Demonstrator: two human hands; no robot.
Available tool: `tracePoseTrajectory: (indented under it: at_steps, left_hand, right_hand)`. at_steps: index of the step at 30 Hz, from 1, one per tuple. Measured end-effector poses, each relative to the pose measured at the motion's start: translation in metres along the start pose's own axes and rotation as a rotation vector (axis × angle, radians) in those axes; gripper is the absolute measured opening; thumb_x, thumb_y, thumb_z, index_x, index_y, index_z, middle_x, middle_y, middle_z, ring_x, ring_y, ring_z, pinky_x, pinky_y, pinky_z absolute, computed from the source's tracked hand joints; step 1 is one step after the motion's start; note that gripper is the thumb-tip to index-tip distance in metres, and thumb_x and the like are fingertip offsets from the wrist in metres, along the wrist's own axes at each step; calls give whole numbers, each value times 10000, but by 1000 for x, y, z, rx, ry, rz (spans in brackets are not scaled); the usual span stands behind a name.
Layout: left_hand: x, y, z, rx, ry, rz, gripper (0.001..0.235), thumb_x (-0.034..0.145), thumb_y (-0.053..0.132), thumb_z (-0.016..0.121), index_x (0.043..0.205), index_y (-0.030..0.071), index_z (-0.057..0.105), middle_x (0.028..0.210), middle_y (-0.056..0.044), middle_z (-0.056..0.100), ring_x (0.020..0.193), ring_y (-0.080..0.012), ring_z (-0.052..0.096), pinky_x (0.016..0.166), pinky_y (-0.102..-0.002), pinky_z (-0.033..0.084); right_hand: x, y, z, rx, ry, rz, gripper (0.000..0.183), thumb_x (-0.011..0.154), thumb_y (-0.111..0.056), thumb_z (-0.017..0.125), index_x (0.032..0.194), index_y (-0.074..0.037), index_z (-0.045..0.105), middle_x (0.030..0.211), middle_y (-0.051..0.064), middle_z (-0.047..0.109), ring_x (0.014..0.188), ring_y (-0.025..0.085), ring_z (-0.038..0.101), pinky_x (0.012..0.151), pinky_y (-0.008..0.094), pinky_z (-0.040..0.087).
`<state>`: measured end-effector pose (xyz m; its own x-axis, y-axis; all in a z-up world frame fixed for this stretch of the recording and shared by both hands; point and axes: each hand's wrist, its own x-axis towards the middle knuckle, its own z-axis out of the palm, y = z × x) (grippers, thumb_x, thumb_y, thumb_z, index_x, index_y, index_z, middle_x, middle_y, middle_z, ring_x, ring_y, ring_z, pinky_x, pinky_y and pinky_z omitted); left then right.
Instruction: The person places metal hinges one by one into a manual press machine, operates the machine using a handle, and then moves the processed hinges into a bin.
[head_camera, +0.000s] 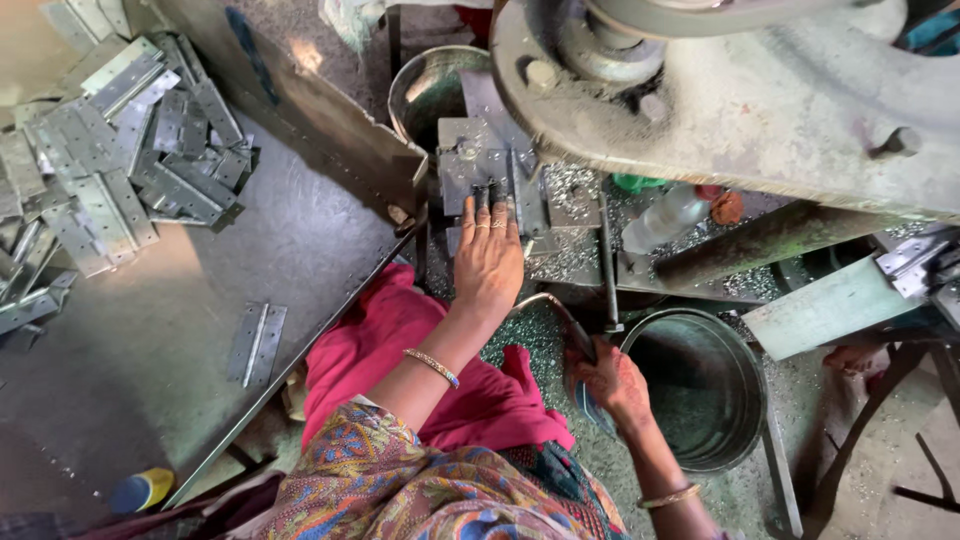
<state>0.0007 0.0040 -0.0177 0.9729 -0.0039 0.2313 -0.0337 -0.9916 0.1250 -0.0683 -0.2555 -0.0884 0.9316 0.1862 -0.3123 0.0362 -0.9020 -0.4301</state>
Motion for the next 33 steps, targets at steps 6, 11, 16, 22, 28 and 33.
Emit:
tracePoseTrajectory:
  at_steps: [6,11,16,22,28,33]
  left_hand:
    - [11,0,-3,2,-62,1,363,994,145,462,1228,-20,686,1506,-154,554,1457,-307,444,1295,-524,95]
    - [41,2,-5,102,50,-2,457,949,153,454,1324,-61,608,1507,-175,521,1473,-336,378,1249,-537,81]
    - [39,1,4,10,-22,-21,453,992,139,408,1377,-44,561,1546,-181,458,1505,-341,314,1263,-540,52]
    - [37,-9,-4,27,27,5,422,995,137,443,1329,-42,629,1505,-151,538,1478,-325,400,1279,-555,57]
    - [65,-16,-9,128,-64,-28,333,994,137,498,1174,1,743,1379,-181,639,1434,-342,471,1274,-578,56]
    - [75,-17,-6,161,-22,-38,372,938,164,532,1203,0,734,1347,-191,642,1420,-358,462,1246,-599,59]
  right_hand:
    - [7,-69,-76,-141,-97,51,550,924,-540,601,1359,-207,544,1054,200,734,1048,406,683,824,541,529]
    - [5,-77,-85,-63,-26,-88,490,889,-433,610,1308,-182,568,1022,176,755,1014,404,693,792,533,531]
    - [-11,-35,-22,-22,10,136,389,875,-446,661,1110,-136,683,986,195,749,989,404,717,829,506,550]
    - [2,-47,-46,0,-59,24,465,860,-475,635,1182,-140,635,1022,210,721,1000,430,681,802,516,543]
    - [9,-76,-84,-146,-39,-25,560,922,-565,566,1317,-168,576,983,217,740,999,424,690,802,543,524]
    - [-8,-41,-41,-110,190,-185,524,893,-446,624,1306,-126,590,851,220,718,823,436,689,684,536,527]
